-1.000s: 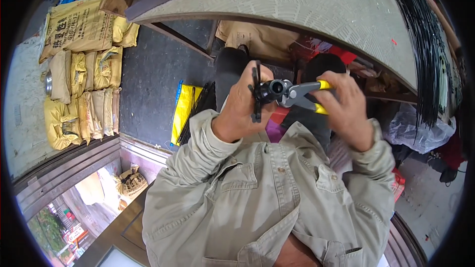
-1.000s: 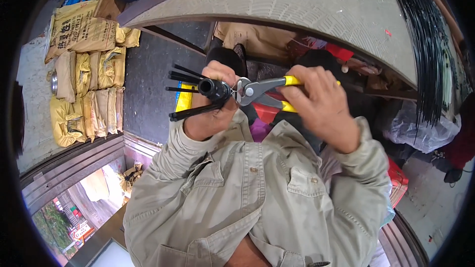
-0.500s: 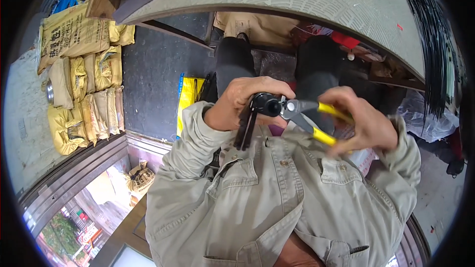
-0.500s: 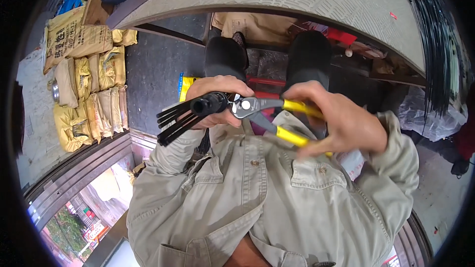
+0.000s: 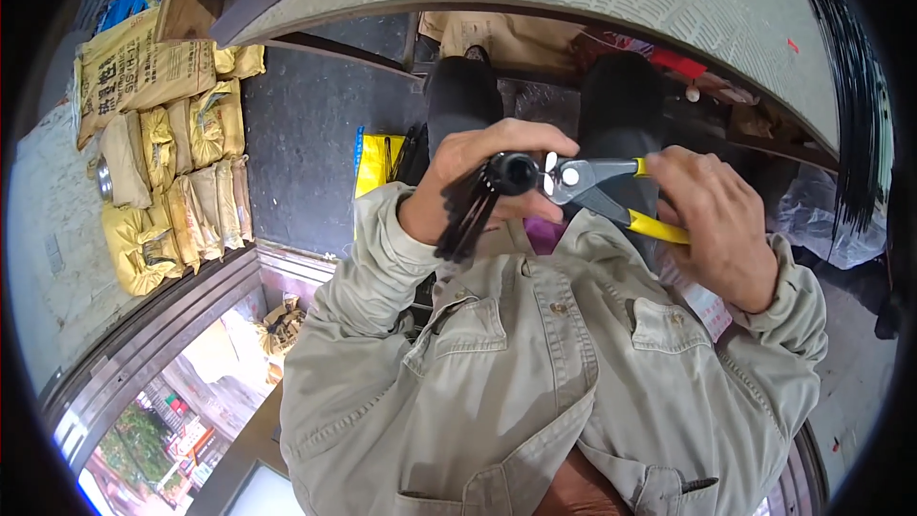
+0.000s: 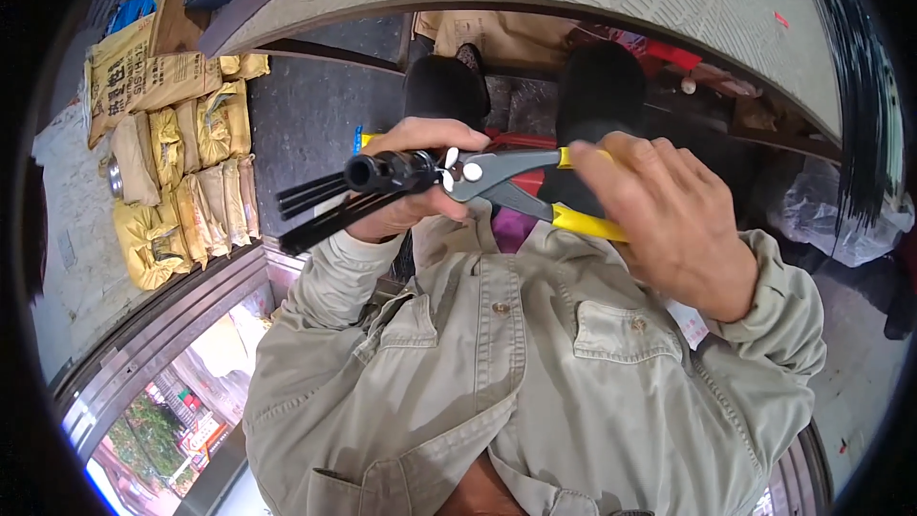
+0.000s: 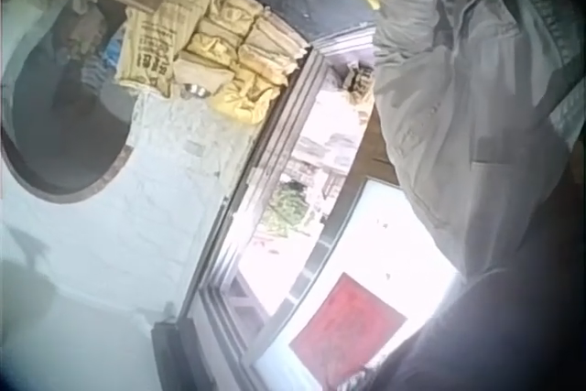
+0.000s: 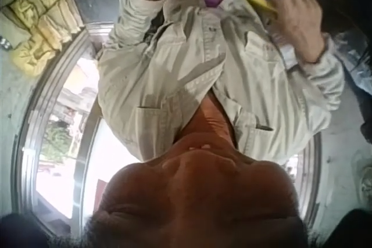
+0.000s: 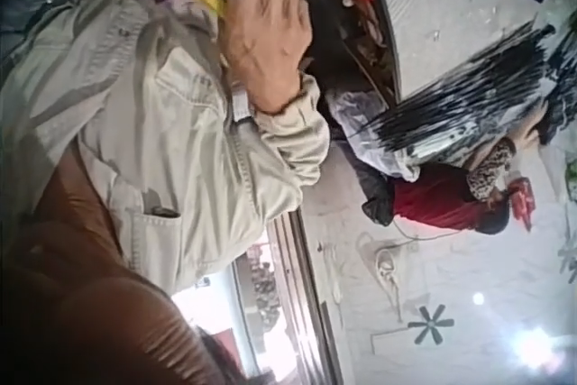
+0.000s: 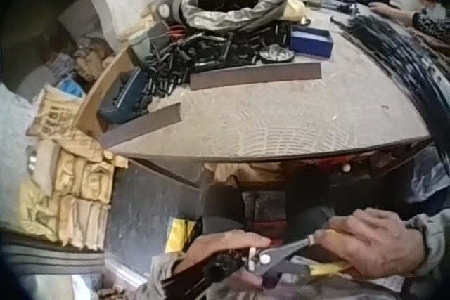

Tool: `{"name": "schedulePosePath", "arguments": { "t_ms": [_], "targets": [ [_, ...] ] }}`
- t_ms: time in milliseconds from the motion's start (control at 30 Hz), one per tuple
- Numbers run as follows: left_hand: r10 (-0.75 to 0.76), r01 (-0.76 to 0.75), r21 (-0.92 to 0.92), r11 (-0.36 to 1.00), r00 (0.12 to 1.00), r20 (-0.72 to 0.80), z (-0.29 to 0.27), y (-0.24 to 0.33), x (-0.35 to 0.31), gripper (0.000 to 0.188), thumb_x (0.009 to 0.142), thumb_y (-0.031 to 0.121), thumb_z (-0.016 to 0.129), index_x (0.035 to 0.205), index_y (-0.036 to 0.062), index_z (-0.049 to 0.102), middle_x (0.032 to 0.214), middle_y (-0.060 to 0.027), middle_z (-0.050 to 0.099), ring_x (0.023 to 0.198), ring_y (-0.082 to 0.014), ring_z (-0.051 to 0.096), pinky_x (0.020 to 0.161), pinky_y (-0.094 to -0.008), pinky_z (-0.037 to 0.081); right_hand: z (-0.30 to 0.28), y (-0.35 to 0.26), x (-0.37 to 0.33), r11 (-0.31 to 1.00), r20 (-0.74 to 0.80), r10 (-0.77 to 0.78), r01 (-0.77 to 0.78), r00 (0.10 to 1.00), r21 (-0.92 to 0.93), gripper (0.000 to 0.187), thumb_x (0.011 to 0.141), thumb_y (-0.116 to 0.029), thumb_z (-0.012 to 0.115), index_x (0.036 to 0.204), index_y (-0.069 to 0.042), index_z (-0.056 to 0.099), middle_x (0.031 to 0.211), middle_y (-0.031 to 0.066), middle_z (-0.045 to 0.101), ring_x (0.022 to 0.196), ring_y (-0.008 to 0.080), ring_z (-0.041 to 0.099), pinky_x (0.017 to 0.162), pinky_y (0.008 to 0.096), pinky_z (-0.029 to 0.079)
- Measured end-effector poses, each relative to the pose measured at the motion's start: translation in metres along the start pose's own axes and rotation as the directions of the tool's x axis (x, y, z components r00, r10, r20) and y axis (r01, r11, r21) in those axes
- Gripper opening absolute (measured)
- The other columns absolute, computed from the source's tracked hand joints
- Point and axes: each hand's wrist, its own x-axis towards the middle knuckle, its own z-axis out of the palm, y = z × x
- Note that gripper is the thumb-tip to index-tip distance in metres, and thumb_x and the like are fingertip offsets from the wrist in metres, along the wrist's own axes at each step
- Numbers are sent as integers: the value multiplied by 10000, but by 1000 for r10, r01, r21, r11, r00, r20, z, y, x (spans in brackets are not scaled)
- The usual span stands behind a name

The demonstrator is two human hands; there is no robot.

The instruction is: Assembling bundles of black plastic ribs into umbrella hub components using pliers on a production line.

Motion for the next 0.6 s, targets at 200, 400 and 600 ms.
{"name": "schedulePosePath", "arguments": {
  "t_ms": [200, 400, 600],
  "targets": [
    [22, 32, -243, 970, 976, 218, 0, -5, -2, 509, 659, 81, 755, 1129, 29, 569, 1046, -110, 600, 815, -148, 579, 687, -249, 460, -1, 36, -3, -102, 696, -273, -739, 665, 666, 543, 807, -228, 639, 1205, 44, 389, 902, 172, 614, 709, 214, 649, 564, 268, 521],
    [42, -40, 67, 997, 999, -29, 8, 4, -2, 484, 622, 165, 781, 1040, 45, 570, 936, -87, 617, 792, -179, 608, 689, -263, 471, -6, 13, 8, 993, 157, -61, 44, 986, 112, 506, 580, -180, 726, 1045, -57, 569, 988, 142, 506, 815, 285, 534, 678, 366, 435],
    [-12, 19, 54, 998, 991, -130, 20, -3, -11, 491, 626, 238, 776, 1027, 46, 568, 929, -85, 603, 766, -170, 598, 670, -263, 467, 11, 14, 8, 999, -77, -40, 40, 996, -9, 440, 574, -55, 635, 1007, -28, 559, 1005, 174, 498, 899, 305, 509, 759, 391, 415]
  ]
}}
